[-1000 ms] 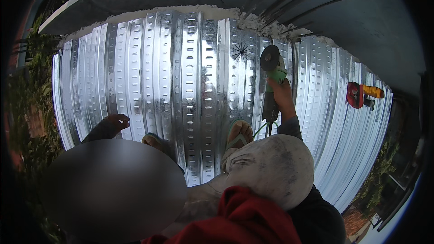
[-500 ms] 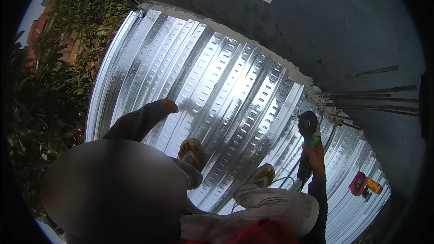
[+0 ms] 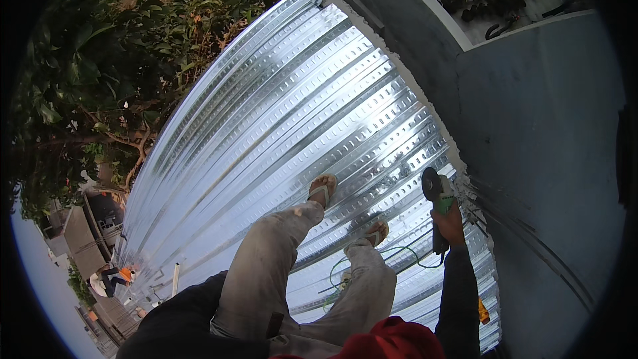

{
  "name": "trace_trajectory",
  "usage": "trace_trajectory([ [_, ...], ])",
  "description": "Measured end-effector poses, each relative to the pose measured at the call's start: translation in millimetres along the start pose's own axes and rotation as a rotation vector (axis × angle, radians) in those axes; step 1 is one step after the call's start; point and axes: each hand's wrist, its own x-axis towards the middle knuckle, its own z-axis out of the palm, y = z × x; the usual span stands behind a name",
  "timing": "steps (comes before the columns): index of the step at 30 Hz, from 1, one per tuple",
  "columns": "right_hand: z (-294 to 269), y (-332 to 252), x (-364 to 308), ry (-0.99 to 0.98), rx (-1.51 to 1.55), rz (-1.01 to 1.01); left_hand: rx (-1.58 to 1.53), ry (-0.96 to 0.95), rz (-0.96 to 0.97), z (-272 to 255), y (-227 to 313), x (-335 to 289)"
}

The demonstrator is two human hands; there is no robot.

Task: The person cuts a corrugated metal roofing sheet using a handheld angle grinder while standing on the roof.

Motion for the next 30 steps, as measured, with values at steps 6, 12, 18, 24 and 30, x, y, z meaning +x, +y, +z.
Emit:
trace_trajectory([
  [6,29,-84,10,-0.004,-0.261,-0.014,-0.279,-0.020,-0.098,4,-31,-152],
  [12,98,-174,48,-0.200,-0.399,-0.204,-0.669,0.101,-0.194,-16,-70,-157],
  [18,126,-260,54,-0.198,-0.549,-0.012,-0.424,0.238,0.202,-130,89,-30],
  [24,193,-319,123,-0.243,-0.473,-0.118,-0.398,-0.064,0.681,-72,291,-3],
  [30,278,-297,259,-0.247,-0.377,-0.298,-0.517,-0.423,0.646,26,454,63],
])
